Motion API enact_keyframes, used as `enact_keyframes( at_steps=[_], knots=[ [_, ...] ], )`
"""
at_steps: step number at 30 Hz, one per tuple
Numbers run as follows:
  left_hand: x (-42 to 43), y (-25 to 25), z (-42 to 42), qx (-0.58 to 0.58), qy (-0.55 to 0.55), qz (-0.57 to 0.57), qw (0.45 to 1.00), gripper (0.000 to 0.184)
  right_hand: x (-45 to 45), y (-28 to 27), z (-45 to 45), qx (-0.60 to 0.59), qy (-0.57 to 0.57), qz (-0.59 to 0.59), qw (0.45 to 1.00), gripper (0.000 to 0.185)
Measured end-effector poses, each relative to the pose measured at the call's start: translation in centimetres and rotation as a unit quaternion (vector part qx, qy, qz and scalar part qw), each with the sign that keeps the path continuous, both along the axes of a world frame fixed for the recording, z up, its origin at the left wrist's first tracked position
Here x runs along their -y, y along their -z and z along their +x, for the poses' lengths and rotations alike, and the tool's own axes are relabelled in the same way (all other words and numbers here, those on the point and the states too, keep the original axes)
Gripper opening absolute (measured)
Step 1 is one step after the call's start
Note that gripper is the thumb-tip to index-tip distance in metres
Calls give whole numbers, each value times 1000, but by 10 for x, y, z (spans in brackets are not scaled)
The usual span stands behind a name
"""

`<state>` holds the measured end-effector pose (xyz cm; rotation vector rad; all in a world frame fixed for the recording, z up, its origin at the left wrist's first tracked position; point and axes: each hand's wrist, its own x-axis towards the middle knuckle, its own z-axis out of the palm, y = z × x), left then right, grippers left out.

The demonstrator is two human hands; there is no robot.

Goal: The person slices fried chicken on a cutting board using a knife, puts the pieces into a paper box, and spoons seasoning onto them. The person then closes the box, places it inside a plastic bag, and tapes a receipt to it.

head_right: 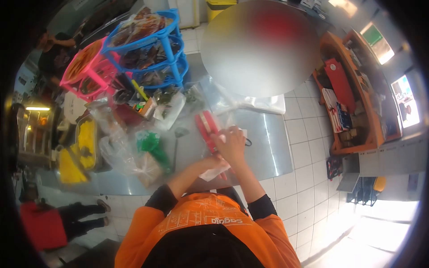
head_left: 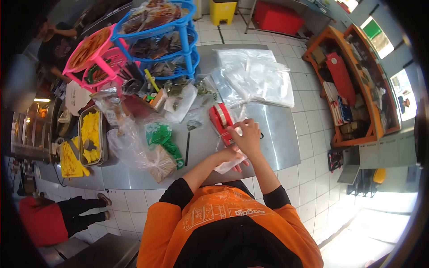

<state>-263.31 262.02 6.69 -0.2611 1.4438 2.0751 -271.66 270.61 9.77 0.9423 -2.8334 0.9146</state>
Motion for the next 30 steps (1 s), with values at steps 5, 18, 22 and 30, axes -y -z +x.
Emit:
enact_keyframes(
  at_steps=[5, 18, 22, 30],
  knots=[
    [11, 20, -6, 18, 37, 76, 996, 56, -18, 20, -15, 167, -114, 7, 979, 21],
    [1, -6, -10, 41, 138, 174, 974, 52, -198, -12, 80, 287, 15, 45, 957, 6],
    [-6, 17, 5, 99, 47, 282, 953, 46, -203, -12, 80, 298, 8, 36, 954, 6],
    [-22, 45, 19, -4, -195, 162, 967, 35, -206, -26, 76, 314, 7, 34, 949, 5]
  ],
)
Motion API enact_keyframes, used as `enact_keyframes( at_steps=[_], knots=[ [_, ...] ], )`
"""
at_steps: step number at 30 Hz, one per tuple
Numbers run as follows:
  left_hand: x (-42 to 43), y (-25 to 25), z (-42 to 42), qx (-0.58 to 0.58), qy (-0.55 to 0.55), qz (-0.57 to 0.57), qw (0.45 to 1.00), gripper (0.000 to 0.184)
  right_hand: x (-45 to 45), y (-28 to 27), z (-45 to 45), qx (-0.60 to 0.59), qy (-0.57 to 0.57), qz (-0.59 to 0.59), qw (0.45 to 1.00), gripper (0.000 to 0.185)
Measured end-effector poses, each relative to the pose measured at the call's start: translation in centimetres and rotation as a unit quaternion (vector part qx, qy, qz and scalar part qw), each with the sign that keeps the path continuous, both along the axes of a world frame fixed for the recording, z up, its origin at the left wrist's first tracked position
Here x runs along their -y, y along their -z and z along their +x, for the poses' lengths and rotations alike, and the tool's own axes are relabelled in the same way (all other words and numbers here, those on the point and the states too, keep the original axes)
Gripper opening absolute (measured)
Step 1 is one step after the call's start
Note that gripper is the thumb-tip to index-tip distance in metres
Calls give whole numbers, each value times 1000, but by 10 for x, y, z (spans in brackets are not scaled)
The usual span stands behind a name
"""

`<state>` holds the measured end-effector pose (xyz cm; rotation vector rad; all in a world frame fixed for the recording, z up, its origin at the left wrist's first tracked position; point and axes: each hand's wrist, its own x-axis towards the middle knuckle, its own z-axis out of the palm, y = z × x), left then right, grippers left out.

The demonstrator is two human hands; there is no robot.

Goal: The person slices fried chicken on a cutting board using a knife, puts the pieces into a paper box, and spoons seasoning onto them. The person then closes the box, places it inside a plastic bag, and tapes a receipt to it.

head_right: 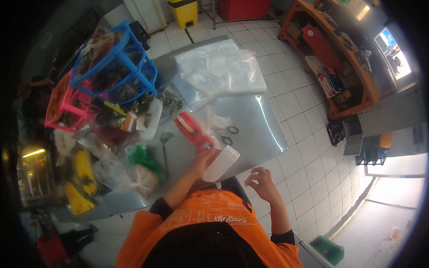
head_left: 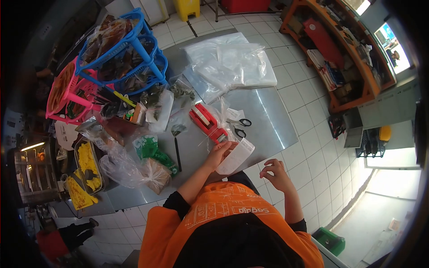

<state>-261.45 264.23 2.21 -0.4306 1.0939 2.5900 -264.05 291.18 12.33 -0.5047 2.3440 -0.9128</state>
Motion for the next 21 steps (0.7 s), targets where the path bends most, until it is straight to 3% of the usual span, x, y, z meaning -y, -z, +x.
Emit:
enact_keyframes(
  at_steps=[1, 4, 8, 11, 14, 16, 18, 21],
  knots=[
    [-1, 2, 0, -3, -12, -1, 1000, 34, 1, 1, -1, -3, -1, 6, 1000, 5],
    [-13, 8, -1, 13, -85, -233, 969, 33, 7, 7, -3, -11, -5, 3, 1000, 4],
    [-4, 41, 1, 1, -15, -340, 940, 37, 13, 28, 2, -52, -44, 74, 995, 3],
    [3, 4, 29, -23, -58, -434, 899, 36, 25, 31, -3, -20, -80, 2, 997, 3],
    [25, -83, 91, 29, -178, -458, 871, 32, 72, 20, -3, -8, -148, -74, 986, 6],
    [31, -74, 137, -39, -390, -492, 777, 32, 124, 15, -9, -53, -246, -103, 962, 9],
    [52, -54, 183, -30, -531, -430, 729, 34, 194, -1, -8, -218, -367, -136, 894, 9],
    [82, -51, 237, 115, -511, -622, 582, 35, 289, 4, -2, -286, -472, -124, 825, 13]
  ],
)
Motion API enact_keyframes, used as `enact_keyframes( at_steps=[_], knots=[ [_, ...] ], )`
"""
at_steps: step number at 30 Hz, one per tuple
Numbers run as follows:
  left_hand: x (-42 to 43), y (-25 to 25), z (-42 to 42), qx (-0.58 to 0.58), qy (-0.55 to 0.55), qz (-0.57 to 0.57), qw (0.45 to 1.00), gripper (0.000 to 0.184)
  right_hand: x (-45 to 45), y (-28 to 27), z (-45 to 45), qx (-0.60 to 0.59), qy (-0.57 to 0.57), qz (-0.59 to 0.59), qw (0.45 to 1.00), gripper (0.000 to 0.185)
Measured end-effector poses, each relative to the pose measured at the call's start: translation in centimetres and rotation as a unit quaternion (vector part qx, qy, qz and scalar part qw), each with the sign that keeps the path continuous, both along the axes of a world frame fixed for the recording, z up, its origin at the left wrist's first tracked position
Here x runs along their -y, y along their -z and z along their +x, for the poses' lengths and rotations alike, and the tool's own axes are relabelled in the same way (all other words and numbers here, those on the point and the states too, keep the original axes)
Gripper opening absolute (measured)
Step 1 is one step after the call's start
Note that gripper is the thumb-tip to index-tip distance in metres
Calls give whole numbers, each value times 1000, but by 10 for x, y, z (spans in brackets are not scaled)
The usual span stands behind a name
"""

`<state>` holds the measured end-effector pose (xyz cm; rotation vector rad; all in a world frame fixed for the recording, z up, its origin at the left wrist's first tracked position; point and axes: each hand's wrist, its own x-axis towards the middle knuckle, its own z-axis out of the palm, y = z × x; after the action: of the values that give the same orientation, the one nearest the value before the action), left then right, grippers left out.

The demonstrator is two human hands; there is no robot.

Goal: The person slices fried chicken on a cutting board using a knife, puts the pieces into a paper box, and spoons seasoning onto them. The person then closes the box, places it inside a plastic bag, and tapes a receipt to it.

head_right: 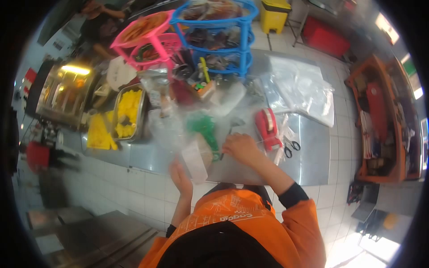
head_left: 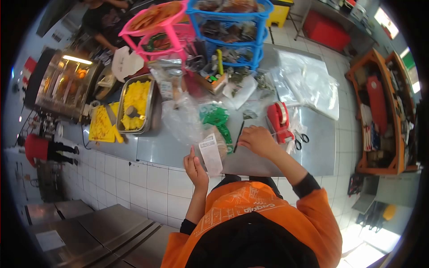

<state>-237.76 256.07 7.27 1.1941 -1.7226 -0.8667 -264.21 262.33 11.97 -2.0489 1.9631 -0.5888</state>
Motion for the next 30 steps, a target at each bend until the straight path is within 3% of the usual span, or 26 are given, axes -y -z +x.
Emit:
enact_keyframes(
  at_steps=[3, 4, 7, 12, 14, 16, 19, 23, 25, 26, 27, 29, 30],
  knots=[
    [14, 67, 17, 167, -96, -62, 979, 36, 53, 22, 13, -31, -54, 85, 994, 17],
    [19, 105, 25, 192, -54, -21, 980, 37, 60, 26, 13, -23, -49, 133, 990, 18],
    [16, 85, 10, 217, -30, 20, 976, 37, 74, 27, 19, -25, -32, 217, 975, 18],
    [46, 67, 16, 264, 79, 119, 954, 69, 77, 38, 22, 11, 16, 210, 978, 18],
    [83, 104, 37, 34, 208, 165, 963, 65, 73, 40, 22, 6, 22, 190, 982, 19],
    [100, 60, 23, -162, 286, 236, 915, 49, 72, 41, 24, 24, 40, 197, 979, 19],
    [118, 9, -5, -130, 390, 144, 900, 33, 66, 40, 26, 44, 50, 177, 982, 19],
    [116, 11, -26, -95, 364, -19, 926, 17, 41, 39, 32, 113, 64, 142, 981, 19],
    [100, -30, -33, -118, 345, -41, 930, 12, 24, 19, 30, 221, 52, 114, 967, 17],
    [91, -51, -37, -160, 357, -26, 920, 10, 11, 8, 26, 298, 34, 81, 951, 17],
    [82, -47, -33, -228, 360, 60, 903, 10, -6, -5, 21, 369, 16, 47, 928, 16],
    [61, -45, -30, -191, 383, 146, 892, 12, -46, -44, 9, 422, -29, 17, 906, 16],
    [48, -51, -36, -86, 406, 138, 899, 14, -69, -56, 3, 442, -46, 0, 896, 17]
  ],
)
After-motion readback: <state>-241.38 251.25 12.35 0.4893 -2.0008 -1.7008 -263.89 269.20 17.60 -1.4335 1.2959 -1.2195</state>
